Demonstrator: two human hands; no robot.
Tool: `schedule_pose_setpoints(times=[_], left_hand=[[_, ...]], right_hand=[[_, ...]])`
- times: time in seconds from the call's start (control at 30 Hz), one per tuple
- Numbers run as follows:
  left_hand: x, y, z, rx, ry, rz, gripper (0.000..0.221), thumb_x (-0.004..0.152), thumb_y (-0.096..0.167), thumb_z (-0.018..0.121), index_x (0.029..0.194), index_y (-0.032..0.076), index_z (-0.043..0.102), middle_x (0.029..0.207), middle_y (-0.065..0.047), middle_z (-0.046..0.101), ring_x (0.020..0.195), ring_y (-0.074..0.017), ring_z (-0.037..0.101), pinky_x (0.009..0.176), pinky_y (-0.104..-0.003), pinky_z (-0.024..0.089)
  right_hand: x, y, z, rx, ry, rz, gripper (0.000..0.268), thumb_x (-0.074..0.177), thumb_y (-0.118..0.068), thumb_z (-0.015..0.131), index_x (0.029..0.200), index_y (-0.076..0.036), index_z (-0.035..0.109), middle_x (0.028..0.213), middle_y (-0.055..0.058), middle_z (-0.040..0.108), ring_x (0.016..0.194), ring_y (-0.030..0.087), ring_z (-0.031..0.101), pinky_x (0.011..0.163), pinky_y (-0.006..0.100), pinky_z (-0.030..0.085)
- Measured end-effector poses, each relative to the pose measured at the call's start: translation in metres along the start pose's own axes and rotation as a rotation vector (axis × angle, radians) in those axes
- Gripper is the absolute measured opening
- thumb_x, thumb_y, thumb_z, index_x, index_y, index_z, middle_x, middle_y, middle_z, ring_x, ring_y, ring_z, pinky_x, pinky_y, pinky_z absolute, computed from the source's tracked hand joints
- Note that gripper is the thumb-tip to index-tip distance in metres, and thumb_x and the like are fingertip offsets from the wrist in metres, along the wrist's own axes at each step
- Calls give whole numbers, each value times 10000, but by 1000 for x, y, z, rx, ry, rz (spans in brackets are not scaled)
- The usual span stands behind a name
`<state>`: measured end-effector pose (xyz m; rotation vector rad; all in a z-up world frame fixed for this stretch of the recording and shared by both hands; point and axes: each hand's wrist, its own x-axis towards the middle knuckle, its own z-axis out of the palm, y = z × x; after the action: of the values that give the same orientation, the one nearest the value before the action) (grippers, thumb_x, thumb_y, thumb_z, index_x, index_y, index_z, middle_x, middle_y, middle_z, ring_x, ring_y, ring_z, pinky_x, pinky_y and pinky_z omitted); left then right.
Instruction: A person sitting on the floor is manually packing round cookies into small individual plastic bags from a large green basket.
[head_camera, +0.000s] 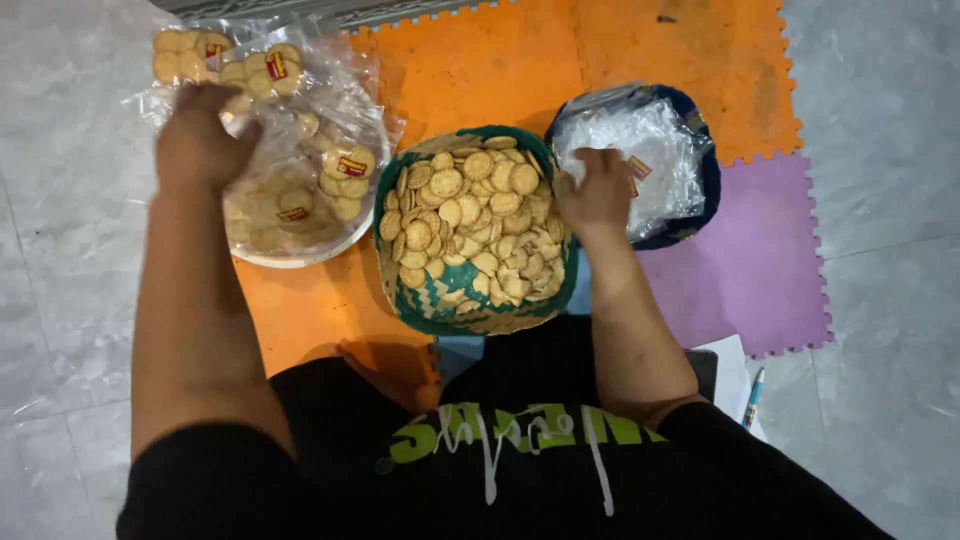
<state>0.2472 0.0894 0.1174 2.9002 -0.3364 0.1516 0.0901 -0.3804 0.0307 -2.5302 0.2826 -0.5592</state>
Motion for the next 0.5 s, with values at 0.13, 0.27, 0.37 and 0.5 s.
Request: schedule_pose_setpoints(times=[0.13, 0.27, 0.37, 0.5], left_hand=[[-87, 23, 9, -251, 208, 265, 380, 932, 120, 733, 1310, 97, 737, 1269, -154, 661, 820, -294, 724, 773, -418, 542], [-147, 52, -7, -165, 404, 382, 419, 857, 118, 824, 1265, 99, 731, 1406, -256, 593, 1139, -487, 650, 953, -536, 493], [-179, 48, -3, -138, 395, 270, 510, 851, 149, 849, 1334, 75, 701, 1489, -287, 522, 1270, -524, 556, 1051, -578, 428], [-207, 33, 18, -108, 465, 248, 484, 837, 232, 877, 1278, 119, 714, 1518, -227, 484, 1366, -483, 478, 1153, -562, 341]], right_hand=[[12, 26, -16, -270, -366, 331, 673, 854, -332, 772, 1445, -97, 553, 1517, 261, 384, 1464, 519, 232, 1173, 622, 252], [12, 0, -45, -262, -597, 469, 1014, 819, -410, 809, 1648, -135, 295, 1661, 327, 83, 1494, 591, -21, 1139, 804, 112], [8, 27, -25, -247, -671, 429, 1099, 761, -430, 851, 1655, -141, 281, 1649, 361, 93, 1485, 619, 32, 1102, 825, 161], [0, 61, 3, -322, -754, 366, 1043, 820, -393, 770, 1671, -179, 205, 1650, 337, 101, 1482, 611, 38, 1103, 794, 241]])
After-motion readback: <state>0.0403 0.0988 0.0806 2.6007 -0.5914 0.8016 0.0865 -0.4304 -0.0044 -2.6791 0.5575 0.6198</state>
